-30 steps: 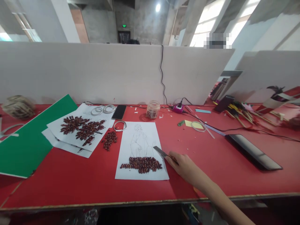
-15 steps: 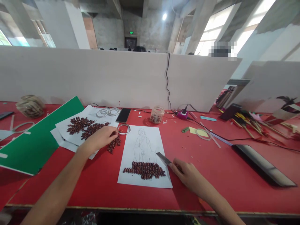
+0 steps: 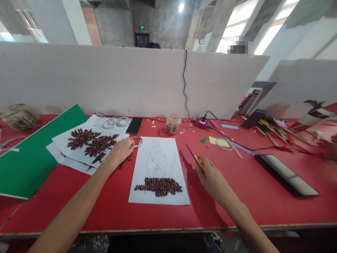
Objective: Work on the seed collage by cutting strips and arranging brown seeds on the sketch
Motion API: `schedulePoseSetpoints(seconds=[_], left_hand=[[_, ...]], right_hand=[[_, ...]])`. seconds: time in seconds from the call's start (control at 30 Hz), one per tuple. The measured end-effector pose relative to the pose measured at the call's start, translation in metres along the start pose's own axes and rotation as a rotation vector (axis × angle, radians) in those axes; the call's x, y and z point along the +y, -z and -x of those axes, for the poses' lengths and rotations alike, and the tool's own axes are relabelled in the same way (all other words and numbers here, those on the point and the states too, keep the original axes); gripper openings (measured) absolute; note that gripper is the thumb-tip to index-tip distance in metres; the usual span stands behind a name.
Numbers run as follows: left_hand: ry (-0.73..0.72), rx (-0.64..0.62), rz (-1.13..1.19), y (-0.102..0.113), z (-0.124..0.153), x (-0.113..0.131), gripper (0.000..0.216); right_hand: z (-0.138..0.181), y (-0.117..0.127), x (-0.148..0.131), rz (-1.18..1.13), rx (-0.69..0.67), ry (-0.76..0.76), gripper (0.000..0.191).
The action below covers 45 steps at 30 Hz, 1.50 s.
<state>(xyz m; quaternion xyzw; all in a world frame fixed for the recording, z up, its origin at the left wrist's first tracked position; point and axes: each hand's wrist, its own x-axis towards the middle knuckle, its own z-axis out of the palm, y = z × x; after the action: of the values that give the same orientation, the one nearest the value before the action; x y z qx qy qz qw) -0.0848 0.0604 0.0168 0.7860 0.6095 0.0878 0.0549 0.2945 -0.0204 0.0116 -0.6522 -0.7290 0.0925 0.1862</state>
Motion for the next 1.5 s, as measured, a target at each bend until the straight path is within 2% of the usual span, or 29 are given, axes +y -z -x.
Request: schedulePoseSetpoints(seconds=[0.13,0.2,0.27,0.33,0.43,0.53,0.57,0.7,0.77,0.97,1.07,1.13,1.27,1.37,1.5], left_hand=[[0.031,-0.005,0.013,0.007,0.007,0.006,0.015],[0.039,0.001,0.008,0.013,0.011,0.013,0.015],[0.033,0.003,0.005,0.018,0.015,0.020,0.016],[0.022,-0.007,0.035,0.020,0.017,0.025,0.017],[-0.012,-0.011,0.164,0.019,0.019,0.027,0.015],[-0.029,0.002,0.321,0.014,0.022,0.023,0.007],[-0.022,-0.002,0.376,0.012,0.023,0.022,0.006],[-0.019,-0.036,0.605,0.009,0.029,0.018,0.027],[-0.050,-0.020,0.639,0.007,0.031,0.017,0.031],[-0.113,0.026,0.527,-0.002,0.028,0.014,0.038],[-0.123,0.018,0.486,-0.007,0.027,0.011,0.041],[-0.124,0.018,0.461,-0.008,0.027,0.009,0.041],[-0.108,0.179,0.405,-0.007,0.030,0.013,0.033],[-0.058,0.255,0.571,-0.004,0.031,0.027,0.019],[0.034,0.087,1.009,-0.007,0.030,0.049,0.043]], right_hand=[[-0.014,0.011,-0.027,0.276,0.012,0.043,0.024],[-0.025,0.015,-0.051,0.249,0.038,0.182,0.024],[-0.041,0.012,-0.079,0.101,0.001,0.393,0.026],[-0.062,0.001,-0.107,-0.036,-0.073,0.572,0.025],[-0.090,-0.027,-0.138,-0.099,-0.139,0.729,0.028],[-0.106,-0.054,-0.154,-0.125,-0.154,0.765,0.028],[-0.108,-0.062,-0.156,-0.146,-0.153,0.754,0.026],[-0.111,-0.078,-0.152,-0.242,-0.155,0.719,0.016],[-0.112,-0.082,-0.148,-0.291,-0.161,0.707,0.011],[-0.118,-0.092,-0.137,-0.500,-0.168,0.614,0.012],[-0.119,-0.096,-0.136,-0.600,-0.114,0.515,0.008],[-0.118,-0.095,-0.135,-0.655,-0.068,0.451,0.012],[-0.106,-0.076,-0.127,-0.711,0.010,0.399,0.018],[-0.089,-0.055,-0.116,-0.669,0.086,0.460,0.009],[-0.071,-0.039,-0.107,-0.134,0.474,0.778,0.011]])
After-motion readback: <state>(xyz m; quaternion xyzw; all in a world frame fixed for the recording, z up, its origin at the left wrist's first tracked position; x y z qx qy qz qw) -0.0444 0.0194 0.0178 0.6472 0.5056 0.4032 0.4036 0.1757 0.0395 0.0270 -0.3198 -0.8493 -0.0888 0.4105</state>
